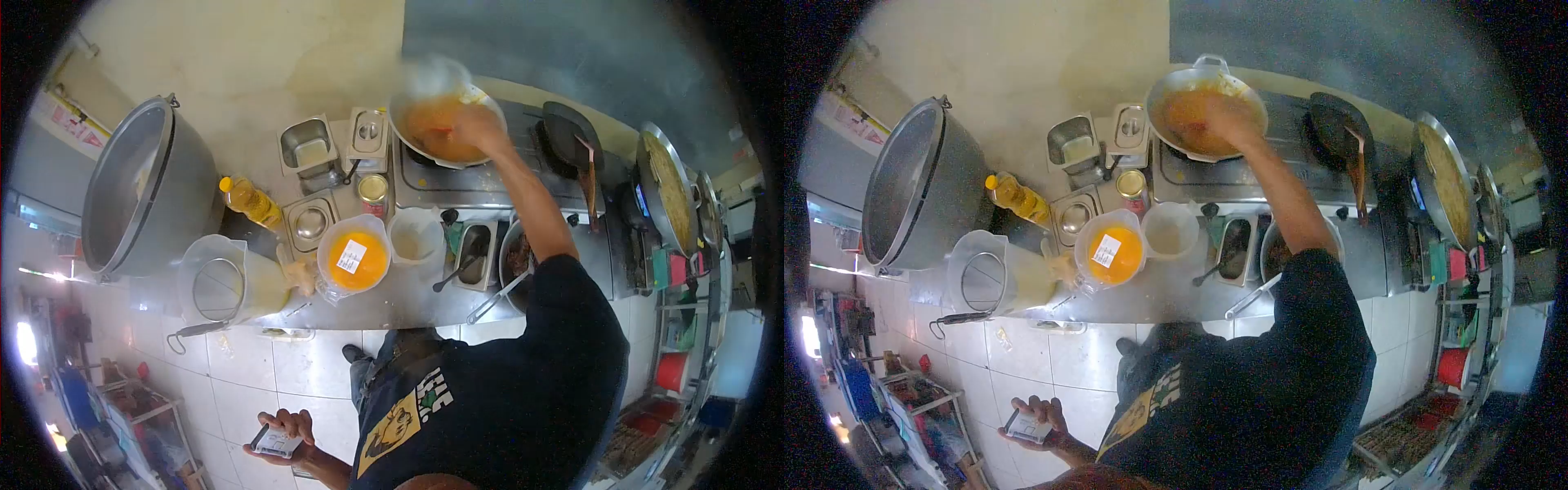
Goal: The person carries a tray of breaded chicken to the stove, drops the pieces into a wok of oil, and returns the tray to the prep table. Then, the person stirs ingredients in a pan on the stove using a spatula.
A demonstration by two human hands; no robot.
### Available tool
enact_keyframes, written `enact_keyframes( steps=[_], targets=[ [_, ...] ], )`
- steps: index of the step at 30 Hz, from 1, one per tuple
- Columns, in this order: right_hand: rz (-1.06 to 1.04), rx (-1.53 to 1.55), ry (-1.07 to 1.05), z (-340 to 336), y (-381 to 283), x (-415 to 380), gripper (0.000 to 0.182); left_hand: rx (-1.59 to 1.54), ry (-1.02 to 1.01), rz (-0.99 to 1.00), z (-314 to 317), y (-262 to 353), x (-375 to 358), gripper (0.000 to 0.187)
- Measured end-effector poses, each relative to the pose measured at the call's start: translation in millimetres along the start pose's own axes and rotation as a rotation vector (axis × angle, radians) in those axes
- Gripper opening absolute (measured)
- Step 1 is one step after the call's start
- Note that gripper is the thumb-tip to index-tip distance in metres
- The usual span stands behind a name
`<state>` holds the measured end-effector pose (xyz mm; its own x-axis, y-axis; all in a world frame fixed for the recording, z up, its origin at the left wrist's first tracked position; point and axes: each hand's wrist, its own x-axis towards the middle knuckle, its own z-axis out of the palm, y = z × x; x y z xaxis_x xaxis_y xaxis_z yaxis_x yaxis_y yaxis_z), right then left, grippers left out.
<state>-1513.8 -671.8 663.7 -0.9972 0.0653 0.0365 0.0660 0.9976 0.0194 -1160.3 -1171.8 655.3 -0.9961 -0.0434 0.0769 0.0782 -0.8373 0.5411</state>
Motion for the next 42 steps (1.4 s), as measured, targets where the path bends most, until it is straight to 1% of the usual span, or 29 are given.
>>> enact_keyframes(
  steps=[1, 2, 4, 5, 7, 8, 10, 11, 12, 13, 15, 17, 18, 19, 20, 23, 25, 26, 28, 29, 31, 32, 34, 35, 37, 38, 40, 41, 42],
  targets=[
    [0.031, -0.028, 0.056, 4, 14, 10, 0.033, -0.004, 0.003, 0.013, -1, 0, 1, 0.063],
    [0.019, -0.029, 0.054, -4, 16, 14, 0.033, -0.005, 0.001, 0.01, -1, 1, 1, 0.063],
    [0.168, -0.022, 0.02, -27, 18, 18, 0.022, 0.004, -0.032, 0.011, 3, -1, 3, 0.066],
    [0.163, -0.022, 0.016, -21, 21, 25, 0.022, 0.004, -0.026, 0.013, 4, -2, 5, 0.066],
    [0.107, 0.071, -0.09, -8, 23, 39, 0.023, 0.026, -0.051, -0.009, 3, -6, 8, 0.067],
    [0.102, 0.069, -0.089, -5, 19, 42, 0.023, 0.0, -0.074, -0.025, 5, -7, 10, 0.068],
    [-0.25, 0.04, -0.076, 6, 8, 46, 0.026, -0.022, -0.062, -0.026, 8, -7, 9, 0.068],
    [-0.252, 0.041, -0.081, 18, 9, 50, 0.026, -0.042, -0.054, -0.036, 9, -6, 8, 0.069],
    [-0.326, 0.094, -0.086, 34, 13, 57, 0.025, -0.041, -0.05, -0.04, 8, -6, 5, 0.069],
    [-0.4, 0.145, -0.088, 37, 11, 58, 0.023, -0.035, -0.032, -0.021, 6, -6, 2, 0.069],
    [-0.435, 0.151, -0.113, 39, 13, 53, 0.023, -0.034, -0.008, 0.001, 3, -6, -1, 0.069],
    [-0.475, 0.153, -0.14, 25, 6, 39, 0.023, 0.009, -0.055, 0.015, -1, -6, -4, 0.069],
    [-0.411, 0.131, -0.209, 14, 3, 28, 0.022, 0.007, -0.051, 0.015, 0, -7, -5, 0.069],
    [-0.346, 0.109, -0.277, 7, 1, 19, 0.022, 0.002, 0.006, 0.025, 1, -8, -5, 0.07],
    [-0.346, 0.105, -0.281, 6, 4, 15, 0.022, -0.004, 0.064, 0.034, 1, -10, -6, 0.07],
    [-0.382, 0.118, -0.29, -3, 15, 0, 0.021, 0.009, 0.029, 0.036, -1, -10, -4, 0.07],
    [-0.354, -0.06, -0.336, -13, 21, -9, 0.019, 0.002, 0.028, 0.028, -4, -8, -6, 0.07],
    [-0.353, -0.063, -0.338, -17, 26, -12, 0.019, -0.001, 0.024, 0.021, -4, -7, -6, 0.07],
    [-0.235, -0.113, -0.145, -24, 38, -16, 0.016, -0.017, 0.03, 0.02, -3, -6, -7, 0.07],
    [-0.233, -0.116, -0.143, -25, 41, -13, 0.016, -0.032, 0.036, 0.021, -3, -7, -6, 0.07],
    [-0.078, -0.143, 0.079, -27, 51, -5, 0.017, -0.011, 0.036, 0.017, -3, -7, -5, 0.07],
    [-0.075, -0.144, 0.075, -20, 61, 6, 0.017, 0.014, 0.038, 0.016, -2, -8, -5, 0.07],
    [-0.114, -0.389, 0.166, -5, 74, 24, 0.015, 0.023, 0.045, 0.003, 2, -8, -4, 0.07],
    [-0.113, -0.388, 0.166, -3, 79, 23, 0.015, 0.032, 0.047, -0.001, 2, -8, -2, 0.07],
    [-0.014, -0.305, 0.022, -1, 81, 20, 0.015, 0.03, 0.028, 0.002, 0, -5, -3, 0.07],
    [-0.022, -0.303, 0.021, 0, 83, 18, 0.015, 0.026, 0.013, 0.001, -1, -4, -5, 0.071],
    [-0.163, -0.194, -0.271, 3, 89, 12, 0.02, 0.005, 0.023, 0.009, -2, -2, -8, 0.068],
    [-0.169, -0.197, -0.27, 1, 81, 7, 0.02, -0.019, 0.024, 0.016, -2, -3, -8, 0.066],
    [-0.204, -0.089, -0.262, -1, 72, 0, 0.02, -0.02, 0.027, 0.019, -2, -4, -9, 0.066]
  ],
)
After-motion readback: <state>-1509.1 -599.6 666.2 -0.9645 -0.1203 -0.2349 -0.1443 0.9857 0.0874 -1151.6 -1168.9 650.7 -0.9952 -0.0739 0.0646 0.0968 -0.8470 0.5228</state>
